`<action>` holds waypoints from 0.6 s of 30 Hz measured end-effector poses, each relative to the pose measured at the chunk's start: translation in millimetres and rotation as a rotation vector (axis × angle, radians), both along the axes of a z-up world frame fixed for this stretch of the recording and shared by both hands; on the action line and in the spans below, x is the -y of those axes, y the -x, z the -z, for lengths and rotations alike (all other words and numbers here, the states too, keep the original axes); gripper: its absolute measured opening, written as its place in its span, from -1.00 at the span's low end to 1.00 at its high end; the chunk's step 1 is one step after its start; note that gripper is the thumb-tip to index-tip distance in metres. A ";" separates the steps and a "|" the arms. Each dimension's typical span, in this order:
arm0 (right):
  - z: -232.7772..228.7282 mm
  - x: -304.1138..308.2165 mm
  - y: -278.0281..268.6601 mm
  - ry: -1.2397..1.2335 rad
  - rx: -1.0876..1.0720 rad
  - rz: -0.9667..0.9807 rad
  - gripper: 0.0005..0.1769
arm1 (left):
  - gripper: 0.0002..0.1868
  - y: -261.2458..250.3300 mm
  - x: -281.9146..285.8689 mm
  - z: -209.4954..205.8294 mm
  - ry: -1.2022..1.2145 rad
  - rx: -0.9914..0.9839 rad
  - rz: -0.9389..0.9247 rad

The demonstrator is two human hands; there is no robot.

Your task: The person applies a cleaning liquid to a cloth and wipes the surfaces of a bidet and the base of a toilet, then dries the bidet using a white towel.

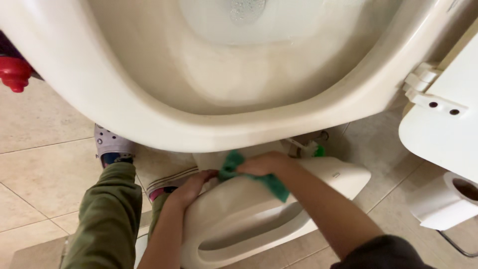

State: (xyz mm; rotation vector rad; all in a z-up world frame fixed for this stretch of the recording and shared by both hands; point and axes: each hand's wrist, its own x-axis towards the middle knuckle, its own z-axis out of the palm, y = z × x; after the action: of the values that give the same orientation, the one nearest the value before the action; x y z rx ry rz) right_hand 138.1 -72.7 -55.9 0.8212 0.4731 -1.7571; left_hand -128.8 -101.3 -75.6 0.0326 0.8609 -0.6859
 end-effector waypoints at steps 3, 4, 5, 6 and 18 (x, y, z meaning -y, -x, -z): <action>-23.4 -8.5 3.7 -0.069 -0.104 0.265 -0.22 | -0.42 -1.2 9.0 1.2 0.172 -0.130 -0.173; -28.3 -12.0 -3.9 -0.141 -0.150 0.426 -0.25 | -0.42 -0.7 4.8 0.6 0.168 -0.130 -0.178; -30.6 -16.3 -13.5 -0.145 -0.152 0.422 -0.25 | -0.39 1.1 -3.3 -2.3 0.180 -0.083 -0.174; -32.8 -20.4 -22.6 -0.090 -0.035 0.302 -0.24 | -0.36 4.3 -15.8 -6.6 0.193 -0.033 -0.164; 33.2 32.0 104.3 -0.021 -0.338 0.293 -0.26 | -0.06 12.1 -115.6 -23.0 -0.001 0.721 0.778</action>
State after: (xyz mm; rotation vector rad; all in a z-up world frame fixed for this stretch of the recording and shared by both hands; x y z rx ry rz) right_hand 33.9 -104.7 -89.2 0.6315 0.6181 -2.1812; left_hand -140.9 14.3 -52.7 0.6056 0.1182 -1.2904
